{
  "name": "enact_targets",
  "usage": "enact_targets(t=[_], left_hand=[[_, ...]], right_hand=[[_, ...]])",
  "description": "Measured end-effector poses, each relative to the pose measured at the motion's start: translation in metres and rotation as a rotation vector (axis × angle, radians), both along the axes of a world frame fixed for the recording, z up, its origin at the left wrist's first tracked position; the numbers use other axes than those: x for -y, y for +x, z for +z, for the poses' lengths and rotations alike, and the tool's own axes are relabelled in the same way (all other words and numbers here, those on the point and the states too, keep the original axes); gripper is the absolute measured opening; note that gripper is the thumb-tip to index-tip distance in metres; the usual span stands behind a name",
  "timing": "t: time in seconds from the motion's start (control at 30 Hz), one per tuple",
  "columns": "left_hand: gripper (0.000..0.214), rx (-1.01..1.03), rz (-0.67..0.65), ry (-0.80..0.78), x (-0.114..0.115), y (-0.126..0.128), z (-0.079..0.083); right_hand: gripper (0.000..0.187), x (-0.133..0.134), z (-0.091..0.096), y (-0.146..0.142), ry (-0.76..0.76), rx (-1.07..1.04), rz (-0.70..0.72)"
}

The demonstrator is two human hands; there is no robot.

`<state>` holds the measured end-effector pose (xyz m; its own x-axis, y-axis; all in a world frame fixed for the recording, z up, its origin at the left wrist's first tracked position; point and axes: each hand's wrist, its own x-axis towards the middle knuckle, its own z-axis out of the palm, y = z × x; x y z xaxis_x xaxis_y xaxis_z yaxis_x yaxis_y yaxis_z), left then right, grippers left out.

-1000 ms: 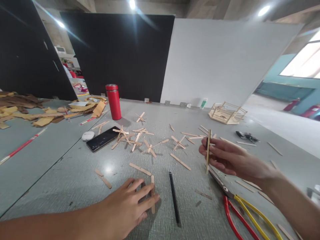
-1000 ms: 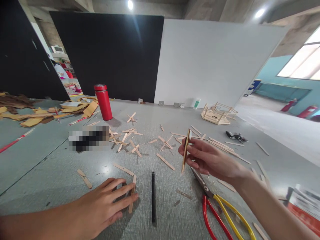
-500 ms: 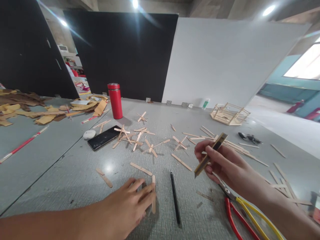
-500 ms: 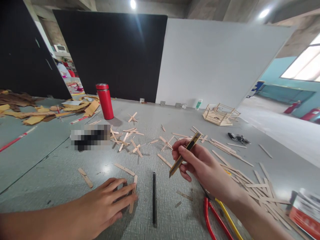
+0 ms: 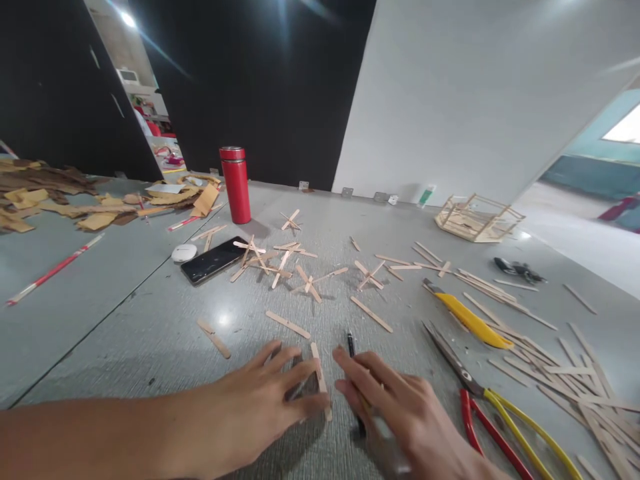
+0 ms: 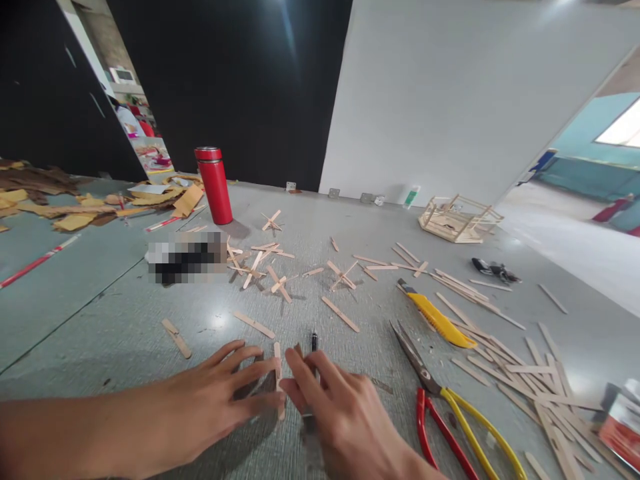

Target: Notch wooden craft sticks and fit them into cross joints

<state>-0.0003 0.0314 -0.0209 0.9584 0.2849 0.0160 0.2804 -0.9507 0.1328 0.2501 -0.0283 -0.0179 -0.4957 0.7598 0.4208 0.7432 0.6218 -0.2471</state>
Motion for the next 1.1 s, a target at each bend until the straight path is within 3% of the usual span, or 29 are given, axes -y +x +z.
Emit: enact_targets(t=[0.07,0.13,0.33,0.4,0.53,0.6,0.77,0.93,1.1], left_hand=[[0.062,0.04,0.036,-0.042,0.001,-0.001,0.001],[0.053,0.054,0.062,-0.111,0.001,-0.003,0.003],[0.064,-0.043,0.051,-0.225,0.0,-0.005,0.006],[0.065,-0.049,0.059,-0.232,0.0,-0.004,0.007],[0.068,-0.007,0.067,-0.244,0.001,-0.005,0.007],[0.069,0.011,0.066,-0.251,0.002,-0.005,0.006],[0.069,0.013,0.068,-0.241,0.002,-0.004,0.003],[0.071,0.002,0.067,-0.235,0.001,-0.004,0.002],[0.072,0.024,0.066,-0.249,0.002,-0.004,0.003]], right_hand=[[0.029,-0.002,-0.015,-0.002,-0.075,0.064,-0.087],[0.029,-0.011,-0.022,0.002,-0.16,-0.003,-0.159],[0.027,-0.027,-0.009,0.019,-0.09,-0.242,-0.267],[0.026,-0.022,-0.007,0.013,-0.227,-0.409,-0.274],[0.032,-0.013,-0.01,-0.005,-0.697,-0.782,-0.222],[0.03,-0.013,-0.013,-0.009,-0.793,-0.857,-0.221],[0.025,-0.012,-0.015,-0.008,-0.597,-0.734,-0.281],[0.031,-0.011,-0.018,-0.012,-0.824,-0.74,-0.266],[0.042,-0.012,-0.017,-0.015,-0.683,-0.635,-0.33]])
